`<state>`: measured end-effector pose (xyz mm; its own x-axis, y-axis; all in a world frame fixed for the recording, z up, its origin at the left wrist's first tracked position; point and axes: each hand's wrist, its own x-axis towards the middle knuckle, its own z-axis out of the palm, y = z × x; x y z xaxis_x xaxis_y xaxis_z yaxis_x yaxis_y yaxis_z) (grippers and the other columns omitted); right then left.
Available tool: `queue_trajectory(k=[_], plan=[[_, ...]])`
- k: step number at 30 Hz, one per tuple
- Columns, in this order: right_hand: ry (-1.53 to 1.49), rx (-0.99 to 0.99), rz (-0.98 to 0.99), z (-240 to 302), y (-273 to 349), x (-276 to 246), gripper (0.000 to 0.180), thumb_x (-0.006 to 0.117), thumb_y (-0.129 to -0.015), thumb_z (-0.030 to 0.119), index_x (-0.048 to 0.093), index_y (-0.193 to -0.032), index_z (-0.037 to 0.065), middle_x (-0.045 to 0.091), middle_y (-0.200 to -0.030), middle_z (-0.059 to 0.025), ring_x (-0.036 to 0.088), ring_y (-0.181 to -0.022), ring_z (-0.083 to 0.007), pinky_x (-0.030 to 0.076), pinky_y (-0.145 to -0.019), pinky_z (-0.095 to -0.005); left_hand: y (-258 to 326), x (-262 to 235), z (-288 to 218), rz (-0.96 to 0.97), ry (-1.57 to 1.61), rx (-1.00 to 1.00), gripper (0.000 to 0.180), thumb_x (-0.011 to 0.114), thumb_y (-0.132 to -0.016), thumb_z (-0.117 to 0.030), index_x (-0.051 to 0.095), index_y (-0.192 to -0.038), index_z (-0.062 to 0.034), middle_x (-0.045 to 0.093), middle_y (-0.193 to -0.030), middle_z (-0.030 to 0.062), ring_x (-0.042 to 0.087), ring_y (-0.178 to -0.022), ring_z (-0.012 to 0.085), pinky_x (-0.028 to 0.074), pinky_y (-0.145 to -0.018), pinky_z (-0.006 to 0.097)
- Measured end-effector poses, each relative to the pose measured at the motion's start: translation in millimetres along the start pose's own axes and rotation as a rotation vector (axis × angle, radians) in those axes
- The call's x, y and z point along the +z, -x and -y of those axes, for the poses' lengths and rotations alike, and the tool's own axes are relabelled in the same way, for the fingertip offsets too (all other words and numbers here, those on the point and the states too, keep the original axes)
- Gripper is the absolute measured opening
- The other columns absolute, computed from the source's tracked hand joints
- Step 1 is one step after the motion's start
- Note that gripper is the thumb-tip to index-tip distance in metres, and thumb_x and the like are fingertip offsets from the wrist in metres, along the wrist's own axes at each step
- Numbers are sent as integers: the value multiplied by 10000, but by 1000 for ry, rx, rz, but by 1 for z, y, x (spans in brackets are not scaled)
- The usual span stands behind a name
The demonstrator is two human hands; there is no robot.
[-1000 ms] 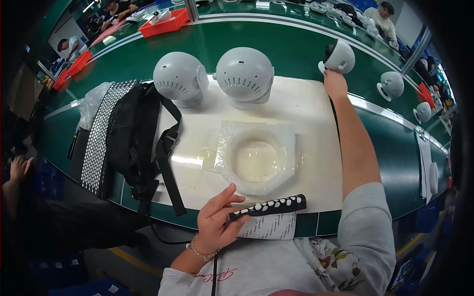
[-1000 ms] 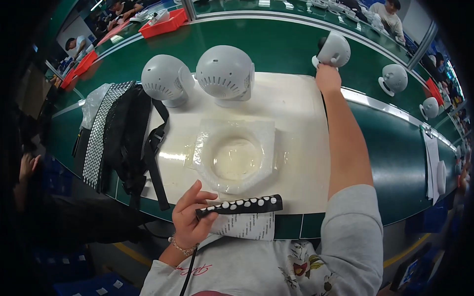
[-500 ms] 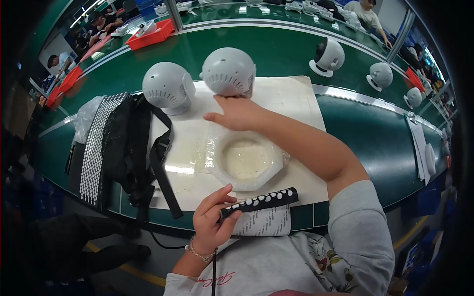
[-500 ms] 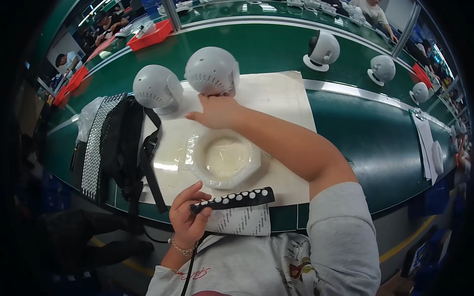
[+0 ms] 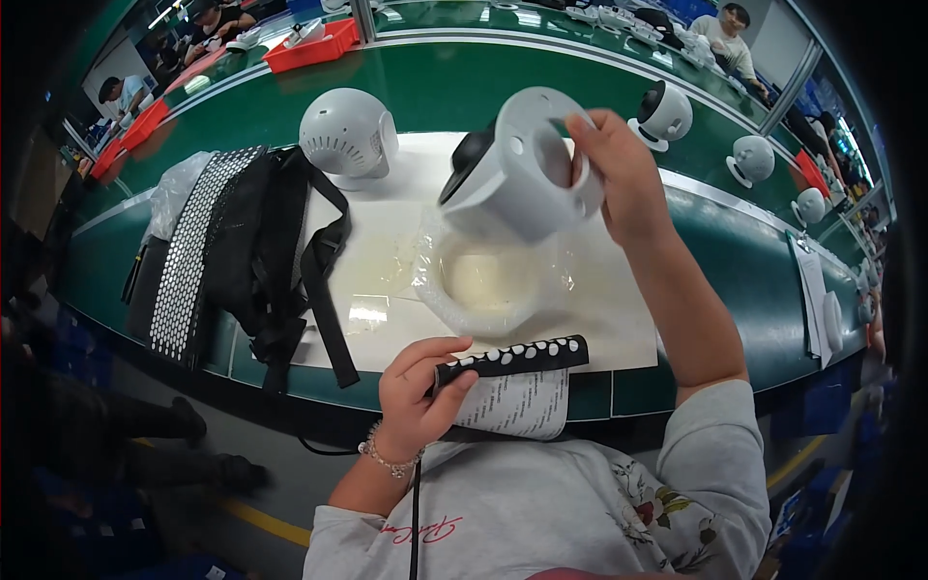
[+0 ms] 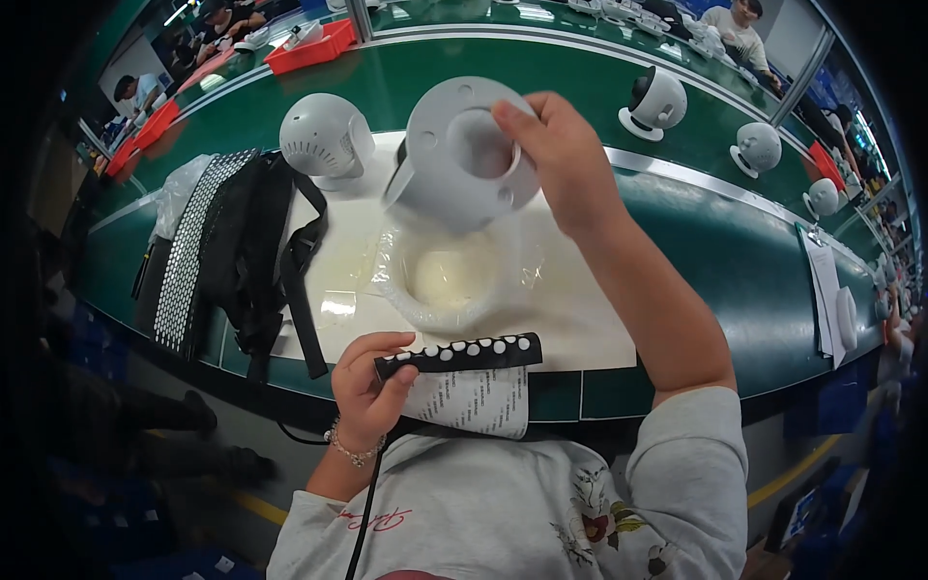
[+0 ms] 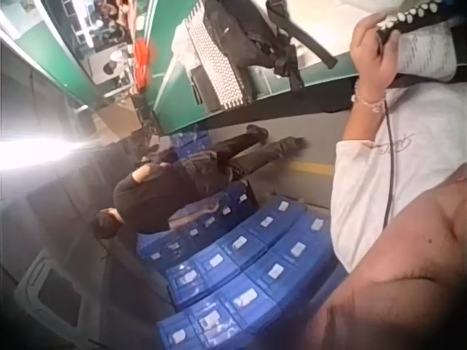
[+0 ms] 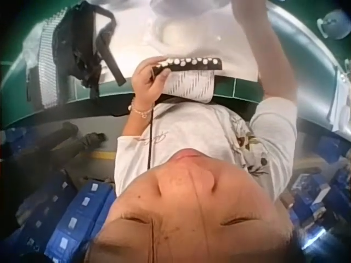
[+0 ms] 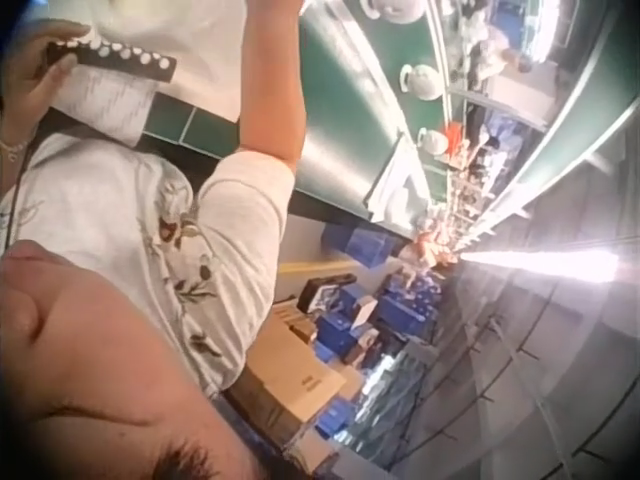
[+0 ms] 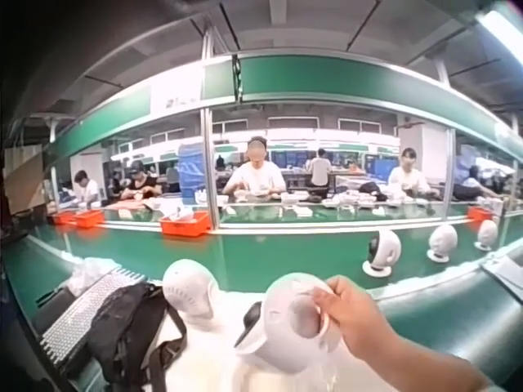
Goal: Assembling small components onto lighting fixture bases on an assembly line.
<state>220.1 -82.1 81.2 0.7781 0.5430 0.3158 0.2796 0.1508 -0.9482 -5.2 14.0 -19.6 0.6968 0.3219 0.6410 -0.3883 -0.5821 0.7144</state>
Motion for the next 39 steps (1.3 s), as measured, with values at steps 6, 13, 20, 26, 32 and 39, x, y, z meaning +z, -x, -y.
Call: queue_trajectory(k=[6, 13, 20, 26, 32, 39], plan=[[-130, 199, 170, -13, 65, 9, 250, 477, -875, 260, 454, -948, 22, 526, -762, -11, 482, -638, -42, 400, -567, -191, 5, 2, -6, -3, 19, -34, 179, 630, -751, -118, 541, -763, 37, 581, -849, 126, 517, -583, 119, 402, -513, 213], [502, -232, 234, 7, 75, -22, 319, 551, -825, 234, 482, -1037, 6, 536, -832, -60, 518, -735, -129, 416, -675, -239, 3, 5, -20, -115, 48, -238, 116, 654, -708, -60, 576, -716, 26, 594, -785, 99, 495, -569, 121, 368, -493, 207], [554, -647, 511, 13, 114, 1, 446, 729, -614, 128, 514, -994, 35, 572, -870, -96, 561, -763, -224, 441, -621, -311, -8, 17, -33, -89, 141, -231, 125, 644, -726, -72, 573, -763, 23, 592, -811, 104, 512, -620, 128, 385, -536, 212], [395, -604, 550, 3, 107, -4, 373, 718, -624, 78, 538, -949, 44, 571, -789, -71, 560, -658, -228, 433, -562, -313, -15, 25, -32, -121, 370, -203, 121, 631, -735, -58, 556, -806, 6, 600, -842, 118, 537, -658, 139, 410, -570, 223], [355, -484, 652, 0, 100, -3, 290, 690, -644, 33, 570, -907, 61, 576, -773, -71, 564, -679, -227, 429, -567, -310, -9, 18, -27, -42, 221, -132, 108, 643, -725, -48, 569, -786, 2, 616, -811, 108, 550, -625, 142, 423, -555, 224], [301, -756, 497, 6, 99, 2, 289, 671, -641, 8, 575, -907, 66, 578, -896, -87, 565, -830, -232, 430, -669, -316, -14, 17, -28, -4, 63, -129, 162, 695, -679, -84, 577, -750, 0, 620, -762, 106, 570, -613, 163, 440, -545, 240]])
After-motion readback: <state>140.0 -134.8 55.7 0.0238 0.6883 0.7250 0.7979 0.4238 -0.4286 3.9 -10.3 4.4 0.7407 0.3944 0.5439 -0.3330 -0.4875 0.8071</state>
